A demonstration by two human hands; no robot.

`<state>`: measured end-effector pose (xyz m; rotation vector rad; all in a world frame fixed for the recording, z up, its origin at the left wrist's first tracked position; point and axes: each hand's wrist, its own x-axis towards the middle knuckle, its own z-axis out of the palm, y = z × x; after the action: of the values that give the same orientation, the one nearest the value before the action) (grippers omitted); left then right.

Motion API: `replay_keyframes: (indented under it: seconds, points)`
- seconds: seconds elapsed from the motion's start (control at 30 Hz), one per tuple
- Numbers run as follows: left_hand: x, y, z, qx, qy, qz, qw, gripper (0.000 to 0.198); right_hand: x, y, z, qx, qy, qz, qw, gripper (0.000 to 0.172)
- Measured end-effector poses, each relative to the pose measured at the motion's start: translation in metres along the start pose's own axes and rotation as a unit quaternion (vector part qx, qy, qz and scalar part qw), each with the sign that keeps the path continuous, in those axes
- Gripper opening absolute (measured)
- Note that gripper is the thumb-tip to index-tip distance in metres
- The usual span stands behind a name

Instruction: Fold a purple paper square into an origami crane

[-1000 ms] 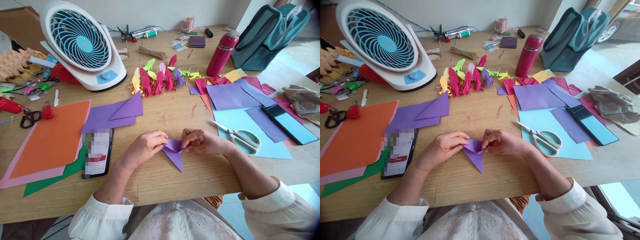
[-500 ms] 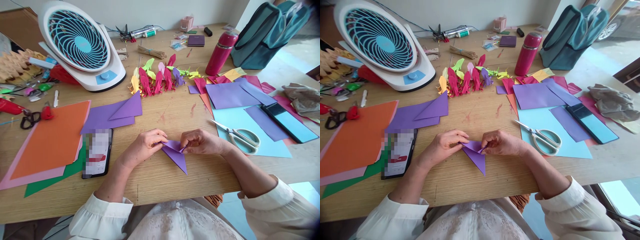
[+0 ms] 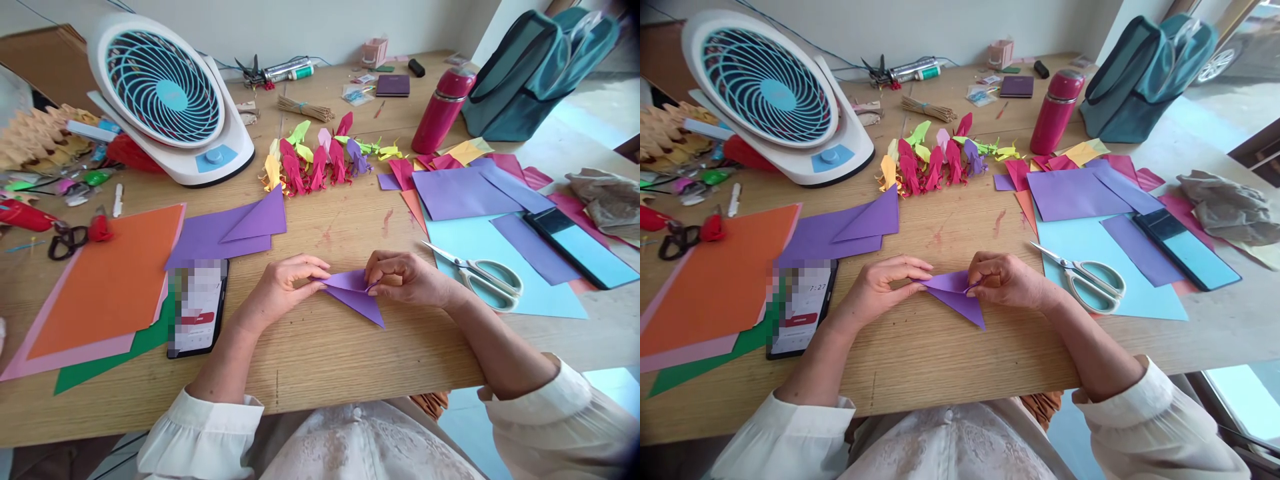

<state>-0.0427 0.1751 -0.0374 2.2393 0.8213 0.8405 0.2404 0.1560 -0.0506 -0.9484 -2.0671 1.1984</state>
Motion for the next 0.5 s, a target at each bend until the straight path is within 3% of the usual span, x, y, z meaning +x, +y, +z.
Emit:
replay_keyframes:
  seconds: [0.2, 0.4, 0.5]
  points:
    - [-0.0033, -0.0074, -0.0007, 0.011, -0.033, 0.001, 0.999, 0.016, -0.0002, 0.0007, 0.0009, -0.015, 0.019, 0.007, 1.000, 0.021]
    - [-0.0056, -0.0096, 0.0012, 0.145, -0.062, 0.062, 0.986, 0.016, 0.0011, 0.0002, 0.0028, -0.044, 0.019, -0.001, 0.999, 0.016]
    - [-0.0062, -0.0073, 0.0026, 0.189, -0.080, 0.060, 0.977, 0.011, 0.0014, 0.0005, 0.0034, -0.053, 0.018, -0.004, 0.998, 0.015]
